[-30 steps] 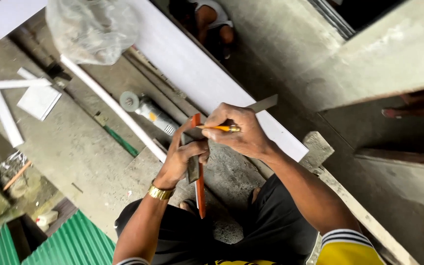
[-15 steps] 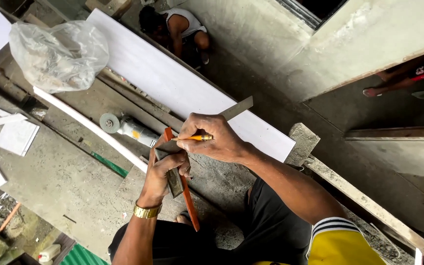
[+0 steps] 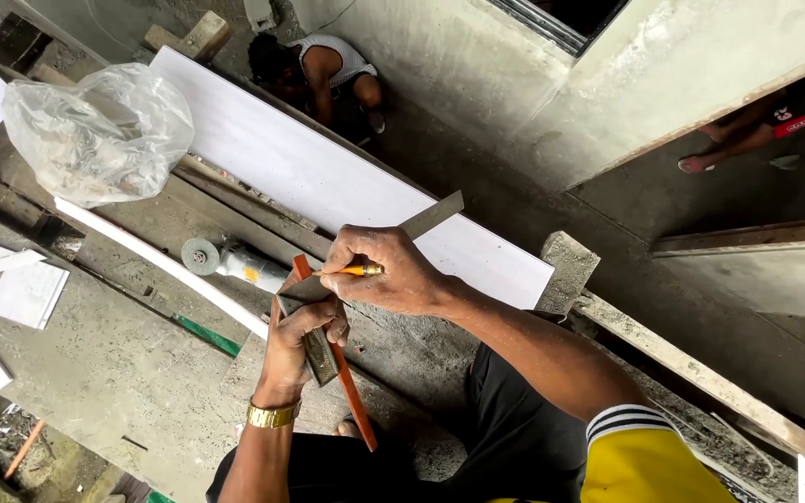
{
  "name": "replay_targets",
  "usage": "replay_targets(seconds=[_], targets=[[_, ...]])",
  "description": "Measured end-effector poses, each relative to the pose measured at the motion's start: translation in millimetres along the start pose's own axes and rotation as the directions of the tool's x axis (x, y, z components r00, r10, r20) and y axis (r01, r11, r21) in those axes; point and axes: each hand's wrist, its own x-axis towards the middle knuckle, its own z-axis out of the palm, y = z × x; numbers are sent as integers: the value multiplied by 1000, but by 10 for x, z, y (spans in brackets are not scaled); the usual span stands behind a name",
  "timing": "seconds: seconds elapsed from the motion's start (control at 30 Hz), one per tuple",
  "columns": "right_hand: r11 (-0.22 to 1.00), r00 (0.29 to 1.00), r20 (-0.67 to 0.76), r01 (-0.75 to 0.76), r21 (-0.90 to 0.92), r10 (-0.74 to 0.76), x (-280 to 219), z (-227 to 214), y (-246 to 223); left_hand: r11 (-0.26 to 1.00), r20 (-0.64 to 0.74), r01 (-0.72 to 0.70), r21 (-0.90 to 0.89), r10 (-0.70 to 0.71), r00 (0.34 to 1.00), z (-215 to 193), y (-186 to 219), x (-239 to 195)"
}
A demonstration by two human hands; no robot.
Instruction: The person uses a try square and pencil to mark a straight line on a white wooden plank. They repeatedly reposition the square and draw along its edge to ensure accuracy.
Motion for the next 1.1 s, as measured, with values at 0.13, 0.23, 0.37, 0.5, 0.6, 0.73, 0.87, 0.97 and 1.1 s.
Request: replay_targets(seconds=[0.13, 0.23, 0.37, 0.5, 0.6, 0.73, 0.87, 0.97, 1.1], targets=[[1000, 999, -29, -16, 16, 16, 14, -20, 1, 1000, 8, -8, -14, 8, 1000, 36, 54, 24], [998, 993, -97, 66, -12, -67, -11, -43, -15, 1000, 17, -16, 22, 15, 1000, -77, 16, 34], [953, 974, -157, 112, -281, -161, 14, -133, 12, 1000, 15, -14, 11, 14, 1000, 30, 146, 6], [655, 979, 12, 147, -741, -206, 14, -29, -64, 1000, 28, -28, -5, 28, 999, -35, 129, 14], [605, 986, 98, 159, -780, -132, -11, -36, 37, 1000, 56, -27, 5, 26, 998, -47, 198, -18], [498, 961, 194, 269, -825, -196, -29, -46, 87, 990, 189, 118, -81, -101, 977, -108, 371, -84], [590, 961, 130, 252, -767, -242, -16, -48, 89, 949, 318, 108, -295, -9, 948, 114, 619, -3], [660, 995, 36, 89, -746, -93, -57, -108, 338, 972, 80, 6, -233, 13, 997, -20, 653, 14], [823, 968, -248, -180, -539, 50, -16, -78, 118, 969, -200, -84, -233, 37, 979, -12, 626, 49]])
